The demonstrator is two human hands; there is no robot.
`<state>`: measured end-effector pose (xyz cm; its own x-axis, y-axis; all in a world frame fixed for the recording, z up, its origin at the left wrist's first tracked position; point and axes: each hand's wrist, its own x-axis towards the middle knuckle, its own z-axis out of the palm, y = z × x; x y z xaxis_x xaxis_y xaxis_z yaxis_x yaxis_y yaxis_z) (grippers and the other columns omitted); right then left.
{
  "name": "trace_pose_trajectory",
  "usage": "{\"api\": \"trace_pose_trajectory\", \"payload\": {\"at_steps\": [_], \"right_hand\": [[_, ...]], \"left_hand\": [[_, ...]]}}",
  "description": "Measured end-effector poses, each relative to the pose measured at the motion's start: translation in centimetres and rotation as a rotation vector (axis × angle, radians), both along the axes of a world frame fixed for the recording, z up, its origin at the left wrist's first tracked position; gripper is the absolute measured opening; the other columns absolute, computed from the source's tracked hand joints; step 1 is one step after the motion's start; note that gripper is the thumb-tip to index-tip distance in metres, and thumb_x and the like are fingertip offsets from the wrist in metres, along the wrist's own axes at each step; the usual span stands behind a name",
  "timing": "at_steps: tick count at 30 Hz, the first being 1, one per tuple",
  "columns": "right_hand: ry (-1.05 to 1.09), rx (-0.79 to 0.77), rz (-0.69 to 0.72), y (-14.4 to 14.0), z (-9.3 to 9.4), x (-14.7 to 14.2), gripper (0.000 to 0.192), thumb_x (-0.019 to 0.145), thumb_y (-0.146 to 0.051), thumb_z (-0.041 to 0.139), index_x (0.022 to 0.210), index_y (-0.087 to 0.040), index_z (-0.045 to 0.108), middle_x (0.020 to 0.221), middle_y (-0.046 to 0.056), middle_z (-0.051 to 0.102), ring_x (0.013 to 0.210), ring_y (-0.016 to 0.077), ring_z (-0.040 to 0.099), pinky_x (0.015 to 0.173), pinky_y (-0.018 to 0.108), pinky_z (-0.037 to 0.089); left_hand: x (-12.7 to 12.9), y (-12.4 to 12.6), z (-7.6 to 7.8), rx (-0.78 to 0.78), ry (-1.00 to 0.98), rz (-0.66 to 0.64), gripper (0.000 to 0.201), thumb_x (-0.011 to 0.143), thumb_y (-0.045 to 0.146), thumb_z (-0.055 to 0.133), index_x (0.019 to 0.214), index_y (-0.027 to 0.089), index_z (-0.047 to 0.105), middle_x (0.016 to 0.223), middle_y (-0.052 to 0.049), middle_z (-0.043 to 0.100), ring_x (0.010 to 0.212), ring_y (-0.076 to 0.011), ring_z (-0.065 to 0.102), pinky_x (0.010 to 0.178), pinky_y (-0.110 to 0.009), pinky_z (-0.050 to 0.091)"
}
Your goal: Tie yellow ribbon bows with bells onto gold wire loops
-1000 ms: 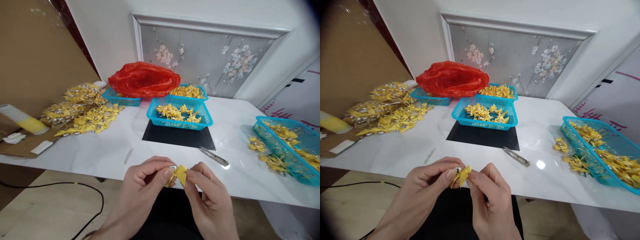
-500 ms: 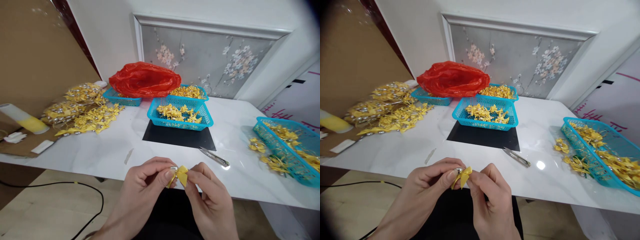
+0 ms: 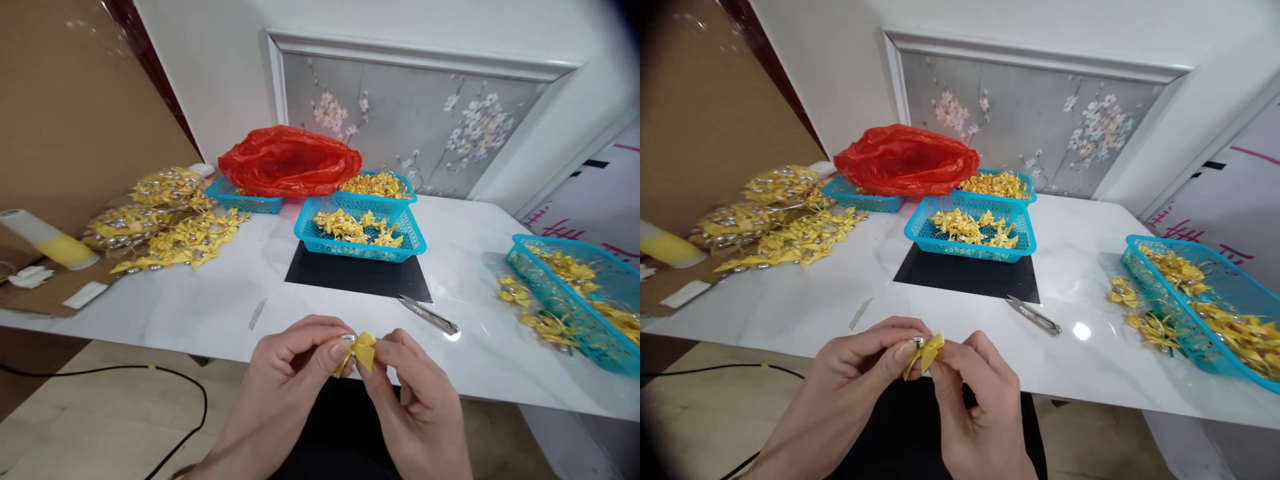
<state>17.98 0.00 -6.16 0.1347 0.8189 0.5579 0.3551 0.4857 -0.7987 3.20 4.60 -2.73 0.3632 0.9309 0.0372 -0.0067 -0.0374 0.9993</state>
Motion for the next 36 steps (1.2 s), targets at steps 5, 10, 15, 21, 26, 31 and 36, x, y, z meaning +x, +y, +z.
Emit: {"api": "trace_pose_trajectory", "payload": {"at_steps": [5, 10, 15, 21, 26, 31, 36], "right_hand": [[-0.039, 0.012, -0.015, -0.1, 0.1, 0.0, 0.023, 0.091, -0.006, 0.056, 0.101, -0.023, 0.069, 0.071, -0.003, 0.051, 0.054, 0.0086, 0.049, 0.043, 0.02, 0.035], [0.018, 0.005, -0.061, -0.2, 0.0, -0.3, 0.021, 0.092, -0.009, 0.055, 0.098, -0.022, 0.07, 0.07, -0.002, 0.049, 0.054, 0.0093, 0.046, 0.042, 0.022, 0.032], [-0.028, 0.017, -0.028, -0.3, -0.4, 0.1, 0.024, 0.09, -0.005, 0.056, 0.1, -0.022, 0.069, 0.072, -0.001, 0.05, 0.053, 0.0085, 0.046, 0.037, 0.022, 0.025], [0.066, 0.005, -0.077, -0.4, -0.9, -0.4, 0.022, 0.092, -0.01, 0.055, 0.099, -0.023, 0.071, 0.073, 0.001, 0.051, 0.06, 0.0118, 0.051, 0.044, 0.024, 0.034], [0.075, 0.046, -0.096, -0.5, -1.4, -0.5, 0.025, 0.091, -0.006, 0.055, 0.096, -0.023, 0.072, 0.074, 0.001, 0.051, 0.061, 0.0124, 0.051, 0.05, 0.025, 0.042], [0.028, 0.121, -0.028, -0.3, -1.5, 0.3, 0.038, 0.086, 0.002, 0.058, 0.105, -0.028, 0.071, 0.076, 0.0, 0.051, 0.065, 0.013, 0.055, 0.056, 0.026, 0.05], [0.043, 0.106, -0.035, -0.2, -1.4, 0.3, 0.032, 0.088, -0.001, 0.057, 0.1, -0.026, 0.072, 0.078, 0.002, 0.059, 0.069, 0.0146, 0.061, 0.058, 0.025, 0.052]], "left_hand": [[-0.1, -0.1, -0.1, 0.011, -0.004, 0.009, 0.028, 0.095, 0.029, 0.061, 0.074, 0.023, 0.078, 0.093, -0.001, 0.07, 0.081, -0.0129, 0.064, 0.074, -0.018, 0.051], [0.0, -0.3, -0.4, -0.033, -0.109, 0.003, 0.014, 0.089, 0.025, 0.07, 0.09, 0.032, 0.082, 0.101, 0.001, 0.072, 0.089, -0.0134, 0.066, 0.077, -0.017, 0.054], [0.2, -0.2, -0.1, -0.026, -0.114, -0.017, 0.019, 0.081, 0.014, 0.076, 0.083, 0.032, 0.082, 0.096, 0.002, 0.072, 0.091, -0.0117, 0.067, 0.081, -0.014, 0.053], [-0.2, -0.4, 0.1, -0.056, -0.186, -0.077, 0.022, 0.079, 0.015, 0.078, 0.091, 0.033, 0.083, 0.107, -0.001, 0.071, 0.096, -0.0145, 0.068, 0.082, -0.017, 0.054], [-0.4, -0.5, 0.0, -0.1, -0.233, -0.086, 0.02, 0.079, 0.014, 0.078, 0.088, 0.031, 0.083, 0.105, -0.002, 0.07, 0.094, -0.0135, 0.068, 0.079, -0.016, 0.053], [-0.3, -0.6, 0.2, -0.162, -0.238, -0.172, 0.022, 0.077, 0.008, 0.076, 0.087, 0.027, 0.08, 0.102, -0.001, 0.067, 0.088, -0.0125, 0.064, 0.078, -0.019, 0.051], [-0.3, -0.5, 0.5, -0.162, -0.214, -0.192, 0.026, 0.077, 0.003, 0.072, 0.087, 0.026, 0.079, 0.1, -0.001, 0.067, 0.089, -0.0138, 0.064, 0.078, -0.022, 0.051]]}}
